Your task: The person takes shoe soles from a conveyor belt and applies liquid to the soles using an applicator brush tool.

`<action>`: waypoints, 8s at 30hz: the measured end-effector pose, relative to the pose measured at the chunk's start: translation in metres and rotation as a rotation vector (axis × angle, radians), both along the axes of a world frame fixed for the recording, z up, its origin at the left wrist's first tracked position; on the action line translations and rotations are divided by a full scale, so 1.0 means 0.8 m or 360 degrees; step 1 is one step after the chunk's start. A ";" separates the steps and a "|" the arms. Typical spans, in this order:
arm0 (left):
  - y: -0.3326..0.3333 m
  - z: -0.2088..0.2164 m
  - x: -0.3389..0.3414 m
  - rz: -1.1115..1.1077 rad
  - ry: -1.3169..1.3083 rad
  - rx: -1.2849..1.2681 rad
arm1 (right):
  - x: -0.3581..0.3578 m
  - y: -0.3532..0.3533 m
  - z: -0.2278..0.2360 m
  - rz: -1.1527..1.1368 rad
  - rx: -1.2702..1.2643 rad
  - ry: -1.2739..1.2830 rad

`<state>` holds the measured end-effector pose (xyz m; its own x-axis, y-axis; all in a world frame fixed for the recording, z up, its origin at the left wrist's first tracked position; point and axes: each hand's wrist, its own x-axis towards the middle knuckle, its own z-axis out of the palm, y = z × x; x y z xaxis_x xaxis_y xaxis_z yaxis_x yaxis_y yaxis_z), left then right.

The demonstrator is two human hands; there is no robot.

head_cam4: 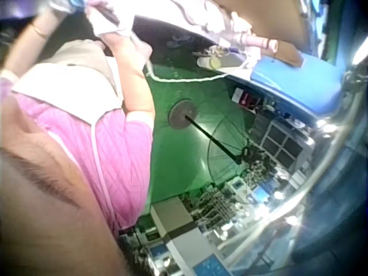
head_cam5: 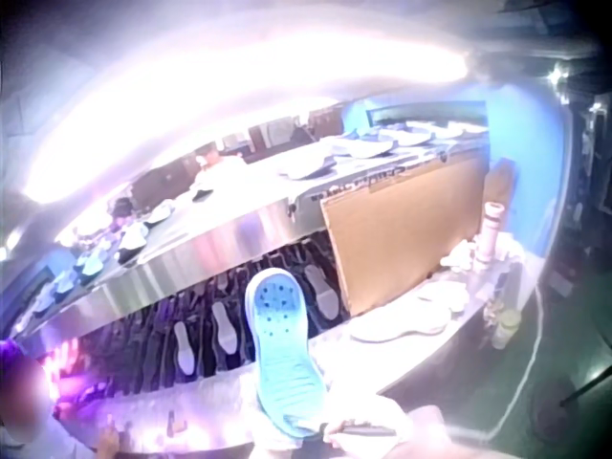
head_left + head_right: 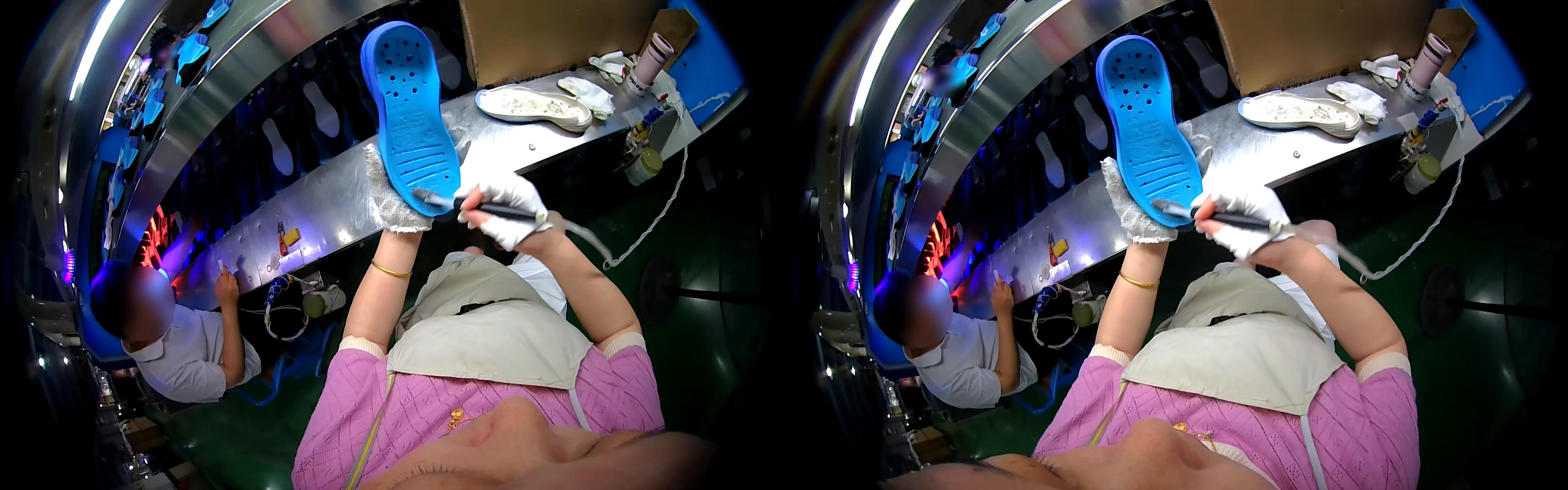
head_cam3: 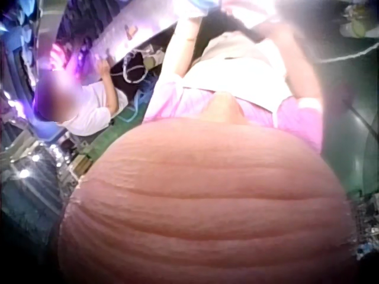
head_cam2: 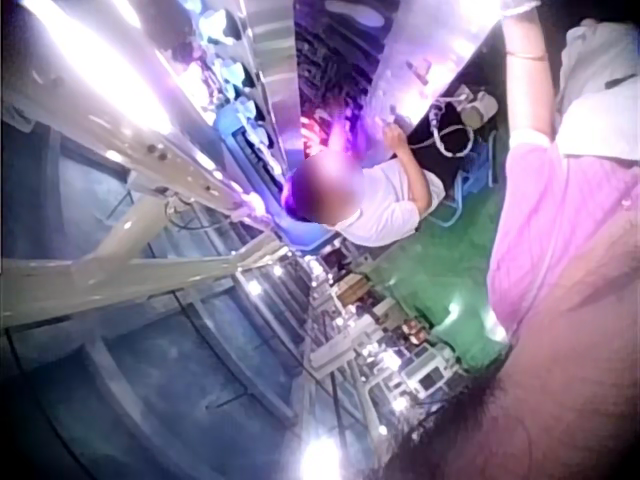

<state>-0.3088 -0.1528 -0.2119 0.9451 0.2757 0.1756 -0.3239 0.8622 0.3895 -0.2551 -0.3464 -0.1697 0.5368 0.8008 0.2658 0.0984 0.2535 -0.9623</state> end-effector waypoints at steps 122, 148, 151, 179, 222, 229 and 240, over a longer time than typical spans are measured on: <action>0.007 0.015 -0.077 -0.0909 0.0129 -0.0225 | 0.054 -0.006 0.036 0.0039 0.1161 0.0552; 0.236 0.385 0.221 0.1524 0.0673 0.5707 | 0.048 0.004 -0.021 0.0035 0.1254 0.1141; 0.269 0.369 0.203 0.1972 0.1303 0.3442 | 0.046 0.012 -0.018 -0.0048 0.1130 0.1130; 0.155 0.331 -0.130 0.1181 -0.0733 0.1675 | 0.017 -0.010 -0.024 -0.0620 0.0243 -0.0014; -0.037 0.025 -0.102 -0.0057 0.0560 0.0248 | -0.078 0.009 0.002 -0.0341 0.0166 -0.0695; -0.044 0.018 -0.128 -0.0298 0.0511 0.0479 | -0.076 -0.019 -0.009 -0.0156 -0.0043 -0.0084; -0.050 0.004 -0.093 -0.0208 0.0589 0.0472 | -0.063 -0.021 -0.010 -0.0279 0.0083 0.0234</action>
